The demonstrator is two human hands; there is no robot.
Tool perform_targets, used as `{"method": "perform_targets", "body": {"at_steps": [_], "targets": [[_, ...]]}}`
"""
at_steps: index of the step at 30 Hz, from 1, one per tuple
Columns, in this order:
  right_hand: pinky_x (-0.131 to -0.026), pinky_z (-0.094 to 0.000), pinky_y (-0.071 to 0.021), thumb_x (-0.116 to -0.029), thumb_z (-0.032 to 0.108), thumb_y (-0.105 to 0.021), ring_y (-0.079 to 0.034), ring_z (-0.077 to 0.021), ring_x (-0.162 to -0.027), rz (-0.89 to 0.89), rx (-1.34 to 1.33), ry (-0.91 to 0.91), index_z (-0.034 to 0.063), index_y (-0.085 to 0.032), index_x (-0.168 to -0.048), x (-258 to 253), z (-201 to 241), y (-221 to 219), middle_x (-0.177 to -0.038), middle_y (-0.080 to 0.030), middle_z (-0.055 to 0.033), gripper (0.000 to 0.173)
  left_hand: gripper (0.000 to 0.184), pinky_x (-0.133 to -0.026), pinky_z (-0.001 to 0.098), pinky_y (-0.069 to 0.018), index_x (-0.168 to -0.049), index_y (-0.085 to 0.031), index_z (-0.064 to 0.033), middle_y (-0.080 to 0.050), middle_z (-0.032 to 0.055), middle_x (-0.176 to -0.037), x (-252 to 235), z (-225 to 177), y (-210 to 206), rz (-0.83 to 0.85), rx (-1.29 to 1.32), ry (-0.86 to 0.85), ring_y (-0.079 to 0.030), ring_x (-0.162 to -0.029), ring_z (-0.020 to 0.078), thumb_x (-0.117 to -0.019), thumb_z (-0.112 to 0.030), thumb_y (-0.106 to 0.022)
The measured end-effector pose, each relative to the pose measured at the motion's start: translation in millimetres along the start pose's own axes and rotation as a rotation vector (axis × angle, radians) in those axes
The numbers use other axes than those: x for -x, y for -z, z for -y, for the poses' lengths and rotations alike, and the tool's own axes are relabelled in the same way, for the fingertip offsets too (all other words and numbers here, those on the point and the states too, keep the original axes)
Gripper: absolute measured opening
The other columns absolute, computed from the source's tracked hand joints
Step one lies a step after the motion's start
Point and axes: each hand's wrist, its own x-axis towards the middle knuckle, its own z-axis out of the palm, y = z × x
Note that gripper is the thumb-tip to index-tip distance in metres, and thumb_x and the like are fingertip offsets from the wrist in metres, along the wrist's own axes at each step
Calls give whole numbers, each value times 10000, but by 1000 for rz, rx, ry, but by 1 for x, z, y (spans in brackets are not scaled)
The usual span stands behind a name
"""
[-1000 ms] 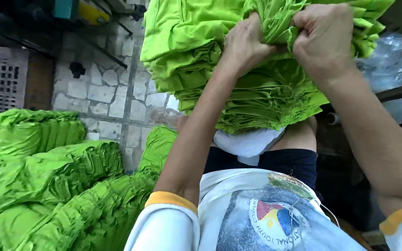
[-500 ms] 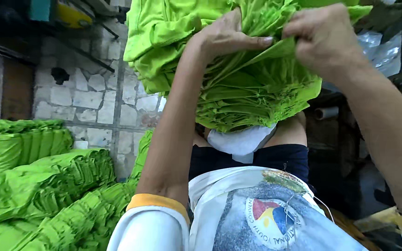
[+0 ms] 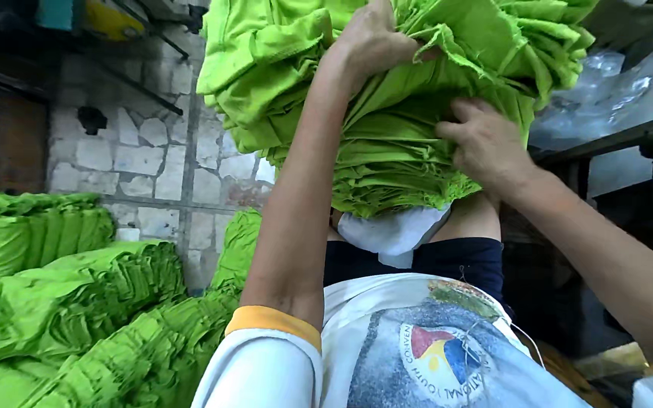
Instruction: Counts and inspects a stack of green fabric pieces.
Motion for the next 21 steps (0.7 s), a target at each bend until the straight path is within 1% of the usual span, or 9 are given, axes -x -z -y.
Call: {"method": "perform_targets", "body": {"at_steps": [3, 6, 8, 9, 12, 14, 16, 19, 21], "targets": [[-766, -700, -491, -893, -114, -502, -647, -521, -1000, -59, -76, 17, -20, -740, -1030, -11, -10, 35, -1092, -667, -296, 290, 577, -1010, 432, -520, -1279, -612, -47, -694, 97, -1190, 8, 8, -5, -13, -17, -105, -660, -1132, 163, -835, -374, -781], [-826, -659, -466, -936, -78, -433, -643, -490, -1000, -166, -125, -15, -82, -709, -1018, -35, -8, 60, -1043, -671, -307, 288, 895, -1082, 274, -480, -1472, -417, -14, -625, 80, -1339, 31, 6, -2, 147, 84, -243, -602, -1222, 59, -812, -450, -834], [-815, -638, -451, -930, -29, -429, -645, -449, -1007, -224, -106, -99, -68, -703, -974, -55, -2, 55, -1022, -678, -277, 280, 1062, -1119, 328, -456, -1519, -338, 17, -585, 135, -1399, 43, 0, -5, 136, -6, -218, -572, -1289, 132, -754, -500, -863], [-823, -635, -452, -931, -14, -434, -651, -438, -1021, -239, -83, -143, -55, -708, -978, -63, 2, 52, -1035, -685, -263, 282, 1070, -1127, 437, -433, -1504, -360, 43, -581, 191, -1394, 44, -4, -9, 69, -100, -170, -558, -1314, 239, -747, -516, -870], [-819, -641, -469, -952, -10, -444, -658, -457, -1036, -296, -18, -182, -31, -702, -1069, -64, 19, 44, -1114, -677, -266, 284, 777, -1015, 585, -462, -1300, -558, 49, -657, 225, -1215, 33, -7, -19, -108, -230, -78, -617, -1196, 374, -804, -485, -826], [-757, -579, -533, -1000, -5, -438, -674, -457, -1028, -398, 88, -14, -7, -665, -1151, -46, 29, 30, -1165, -663, -272, 272, 530, -978, 582, -475, -1207, -616, 20, -668, 204, -1172, 20, -1, -11, -75, -163, -60, -631, -1149, 343, -868, -360, -762], [-842, -575, -543, -1005, -33, -490, -633, -478, -1134, -348, 126, 207, 14, -670, -1201, -25, 28, 11, -1225, -656, -282, 270, 446, -962, 501, -512, -1228, -630, -20, -680, 148, -1166, 12, 0, -1, -21, -68, -32, -653, -1095, 241, -892, -303, -710], [-826, -652, -519, -894, -133, -562, -599, -526, -1137, -38, 75, 173, 26, -684, -1114, -5, 11, -10, -1203, -624, -290, 297, 476, -966, 440, -521, -1255, -630, -27, -670, 128, -1187, 8, -5, 5, 26, 5, 4, -650, -1082, 188, -890, -314, -734], [-718, -642, -528, -912, -98, -566, -635, -520, -1021, -69, 31, 135, -22, -672, -975, -3, 4, -1, -1064, -642, -283, 145, 494, -965, 439, -519, -1233, -617, -20, -666, 128, -1177, 8, -6, 5, 13, 7, -9, -649, -1082, 187, -872, -331, -748]]}}
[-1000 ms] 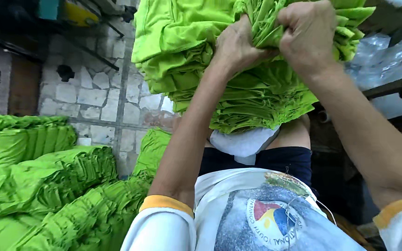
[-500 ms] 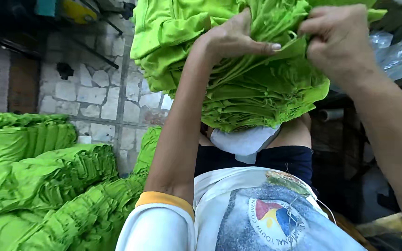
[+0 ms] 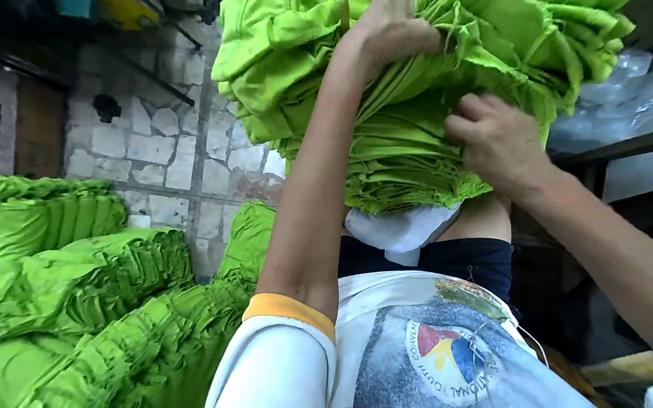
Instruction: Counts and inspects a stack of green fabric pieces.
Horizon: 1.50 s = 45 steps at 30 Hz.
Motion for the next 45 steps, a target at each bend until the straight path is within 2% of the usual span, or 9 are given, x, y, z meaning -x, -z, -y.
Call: {"method": "perform_targets", "body": {"at_steps": [5, 9, 15, 19, 21, 28, 36, 40, 45], "targets": [[-707, -587, -500, -957, -44, -512, -650, -447, -861, -133, -141, -33, -71, -661, -868, -11, -5, 36, -933, -641, -268, 176, 580, -1000, 474, -509, -1267, -602, -25, -667, 135, -1203, -2, 6, -3, -1, -22, -13, -646, -1132, 207, -835, -375, -768], [-758, -604, -534, -930, -117, -519, -621, -481, -1105, 10, 15, 35, 22, -676, -1139, -17, 23, 15, -1172, -634, -259, 296, 507, -963, 484, -509, -1207, -617, -20, -663, 137, -1167, 1, 5, -2, -9, -57, 1, -644, -1090, 217, -840, -348, -737], [-668, -679, -483, -925, -110, -562, -646, -552, -971, 134, 204, -34, -41, -689, -999, -5, 2, 34, -1033, -667, -297, 163, 514, -951, 509, -514, -1141, -616, -18, -669, 151, -1152, -1, 15, -9, -27, -73, -48, -647, -1105, 247, -802, -369, -778], [-791, -718, -459, -943, -53, -468, -662, -531, -989, -46, -51, -141, -37, -720, -1046, -28, -10, 60, -1037, -699, -301, 273, 1063, -1132, 365, -444, -1527, -342, 13, -561, 148, -1432, 28, 5, -7, 159, -43, -190, -555, -1317, 158, -767, -539, -839], [-822, -689, -453, -938, -22, -465, -665, -497, -1014, -132, -108, -263, -32, -727, -1025, -47, -8, 49, -1038, -708, -288, 276, 1177, -1156, 503, -385, -1517, -341, 67, -519, 232, -1460, 38, 0, -18, 66, -211, -193, -498, -1376, 304, -706, -619, -850], [-767, -544, -547, -1026, -10, -439, -661, -445, -1056, -331, 126, -33, 1, -641, -1218, -23, 22, 23, -1160, -666, -255, 280, 488, -1006, 581, -462, -1204, -631, 26, -663, 219, -1200, 9, 5, -14, -66, -182, -64, -623, -1172, 354, -903, -344, -738], [-638, -637, -510, -904, -84, -581, -653, -522, -937, 0, 112, -88, -66, -675, -879, 19, -2, 16, -983, -655, -289, 99, 543, -944, 549, -506, -1091, -636, -57, -676, 132, -1122, -4, 18, -12, -48, -105, -62, -648, -1100, 253, -801, -498, -764], [-638, -610, -507, -959, -50, -512, -667, -475, -869, -29, 17, -73, -30, -663, -953, 10, -7, 31, -1005, -643, -265, 152, 597, -972, 515, -506, -1168, -629, -51, -682, 120, -1146, -1, 14, -12, -72, -135, -57, -649, -1123, 228, -805, -505, -770], [-747, -684, -514, -849, -148, -586, -573, -557, -1166, 149, 133, -122, 11, -713, -1041, 33, -7, 1, -1212, -619, -304, 280, 665, -1003, 504, -501, -1230, -620, -57, -680, 115, -1189, -3, 16, -12, -54, -159, -58, -640, -1158, 219, -785, -524, -783]]}}
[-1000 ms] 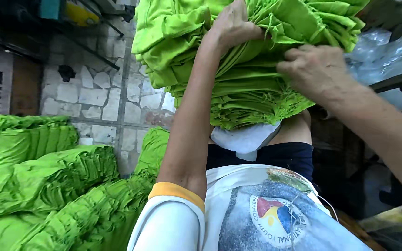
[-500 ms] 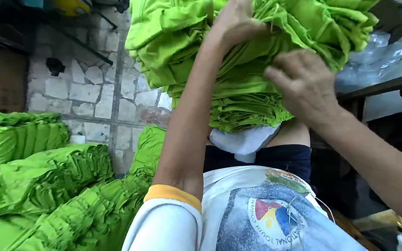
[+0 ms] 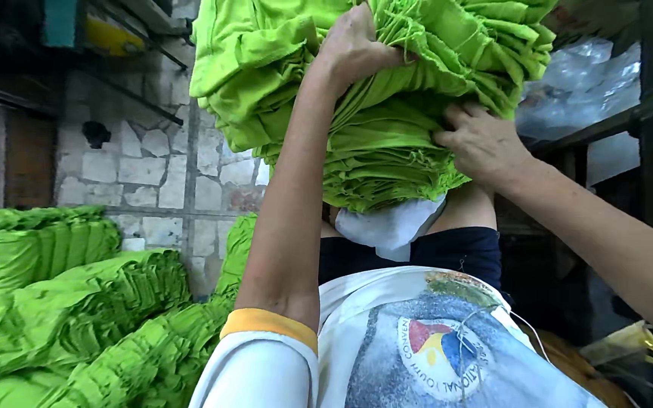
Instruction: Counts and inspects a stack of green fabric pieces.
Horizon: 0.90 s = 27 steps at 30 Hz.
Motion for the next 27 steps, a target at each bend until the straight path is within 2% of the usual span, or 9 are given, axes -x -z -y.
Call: {"method": "perform_targets", "body": {"at_steps": [4, 7, 9, 13, 17, 19, 22, 25, 27], "targets": [[-736, -727, -480, -920, -104, -536, -648, -554, -996, -36, -112, -46, -30, -715, -1060, -7, -6, 46, -1088, -669, -308, 239, 791, -1022, 533, -494, -1333, -557, -27, -671, 149, -1230, 12, -1, -5, -12, 16, -70, -637, -1183, 253, -760, -508, -813], [-831, -661, -464, -930, -73, -448, -653, -487, -986, -229, -347, -135, -62, -711, -1060, -40, -11, 66, -1021, -690, -302, 293, 1097, -1121, 398, -464, -1504, -373, -13, -593, 119, -1394, 40, -15, -2, 133, 27, -147, -573, -1300, 161, -741, -699, -760], [-853, -645, -465, -936, -15, -455, -661, -452, -1022, -278, -377, -266, -14, -735, -1060, -69, -8, 64, -1031, -708, -273, 306, 1198, -1155, 556, -362, -1494, -385, 68, -501, 240, -1475, 50, -28, -8, 69, -128, -109, -470, -1396, 343, -702, -750, -758], [-878, -637, -457, -944, 22, -462, -661, -416, -1091, -291, -290, -339, 57, -741, -1112, -91, 5, 60, -1123, -715, -218, 327, 906, -1047, 607, -433, -1355, -518, 78, -629, 260, -1282, 35, -27, -26, -155, -193, 9, -590, -1244, 414, -773, -548, -817], [-831, -541, -534, -990, -32, -450, -661, -435, -1092, -563, -57, -18, 14, -676, -1171, -62, 26, 40, -1172, -684, -245, 293, 551, -988, 518, -499, -1233, -642, -28, -681, 144, -1180, 3, -17, 5, -16, 22, 59, -651, -1119, 248, -863, -421, -750], [-900, -590, -511, -983, -68, -508, -615, -481, -1167, -450, 8, 79, 21, -672, -1192, -43, 26, 19, -1236, -657, -271, 281, 461, -894, 380, -550, -1188, -665, -60, -697, 64, -1084, 2, -21, 17, 19, 115, 76, -671, -972, 118, -897, -412, -735], [-873, -700, -484, -879, -157, -567, -559, -563, -1201, -93, -60, -55, 10, -699, -1155, -32, 7, -2, -1266, -599, -326, 348, 541, -952, 380, -537, -1271, -615, -44, -681, 87, -1162, 1, -21, 21, 59, 171, 103, -662, -1047, 128, -895, -409, -752], [-753, -702, -504, -873, -128, -537, -656, -530, -1008, -121, -221, -60, 3, -744, -1029, -30, -3, 18, -1110, -673, -301, 289, 589, -967, 469, -526, -1207, -634, -25, -685, 125, -1152, -4, -11, 10, 30, 137, 72, -662, -1087, 208, -821, -434, -810], [-783, -622, -511, -898, -95, -494, -669, -437, -939, -236, -346, -47, -29, -738, -976, -42, -7, 47, -1019, -685, -257, 265, 679, -1002, 507, -508, -1242, -616, 18, -685, 172, -1181, 0, -9, 10, -4, 121, -17, -659, -1127, 260, -788, -433, -844]]}}
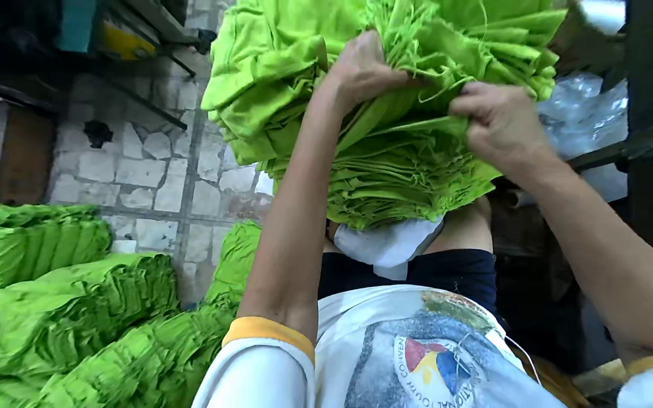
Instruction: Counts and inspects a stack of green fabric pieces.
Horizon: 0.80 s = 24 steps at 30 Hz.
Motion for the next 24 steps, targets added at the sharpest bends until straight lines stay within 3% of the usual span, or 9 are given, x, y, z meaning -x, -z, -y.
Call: {"method": "perform_targets", "body": {"at_steps": [3, 5, 8, 12, 14, 16, 18, 21, 24], "targets": [[-781, -570, -489, -906, -72, -471, -663, -388, -915, -136, -22, -33, -57, -718, -915, -29, 12, 8, -959, -687, -234, 247, 1041, -1126, 459, -447, -1478, -394, 38, -588, 196, -1384, 26, -3, -2, 94, -23, -102, -569, -1307, 251, -746, -539, -857], [-774, -583, -494, -896, -66, -480, -673, -391, -925, -155, 0, -89, -45, -725, -915, -43, 17, -2, -953, -698, -220, 247, 1129, -1141, 568, -371, -1448, -420, 96, -522, 273, -1430, 43, -12, -14, 36, -187, -82, -490, -1360, 383, -680, -589, -884], [-761, -593, -502, -894, -75, -491, -676, -403, -920, -192, 13, -122, -38, -731, -925, -41, 24, -14, -962, -696, -219, 245, 955, -1075, 582, -418, -1319, -549, 106, -616, 273, -1307, 48, -13, -40, -242, -344, -54, -586, -1245, 422, -714, -566, -858], [-789, -442, -574, -955, -51, -470, -669, -321, -973, -364, -7, 73, -42, -642, -1087, 6, 41, -22, -1116, -642, -213, 218, 663, -929, 622, -494, -1264, -578, 74, -687, 258, -1111, 37, -14, -25, -278, -200, -5, -665, -1088, 421, -773, -303, -817], [-802, -326, -589, -952, -26, -482, -682, -193, -965, -339, -281, 89, -45, -650, -1118, 31, 46, -43, -1124, -679, -154, 237, 714, -939, 613, -504, -1333, -552, 47, -684, 237, -1155, 33, -14, -2, -296, -93, -29, -661, -1116, 387, -755, -285, -811], [-744, -316, -640, -1044, 31, -401, -730, -146, -918, -206, -778, -179, -32, -608, -1209, 28, 40, -63, -1143, -702, -98, 271, 786, -986, 538, -511, -1382, -524, 9, -687, 179, -1205, 35, -18, 20, -359, -13, -87, -657, -1159, 291, -715, -283, -819], [-931, -365, -585, -1102, 128, -275, -694, -164, -1090, -193, -1256, -467, 13, -533, -1336, -3, 28, -63, -1275, -674, -70, 367, 880, -1021, 471, -518, -1440, -468, -6, -684, 135, -1240, 41, -22, 36, -418, 29, -159, -650, -1184, 213, -683, -265, -835], [-940, -476, -560, -1090, 293, -187, -684, -220, -1018, -502, -1957, -610, 82, -584, -1088, -32, 15, -56, -1017, -700, -81, 450, 935, -975, 481, -546, -1436, -454, 43, -699, 161, -1199, 56, -21, 33, -490, -82, -254, -679, -1138, 245, -655, -280, -854], [-800, -396, -600, -1102, 416, -93, -682, -125, -909, -645, -2101, -540, 198, -586, -1043, -13, 6, -40, -905, -684, 11, 542, 827, -858, 541, -561, -1268, -609, 64, -606, 237, -1334, 63, -20, 0, -527, -312, -418, -670, -1095, 367, -573, -253, -926]]}}
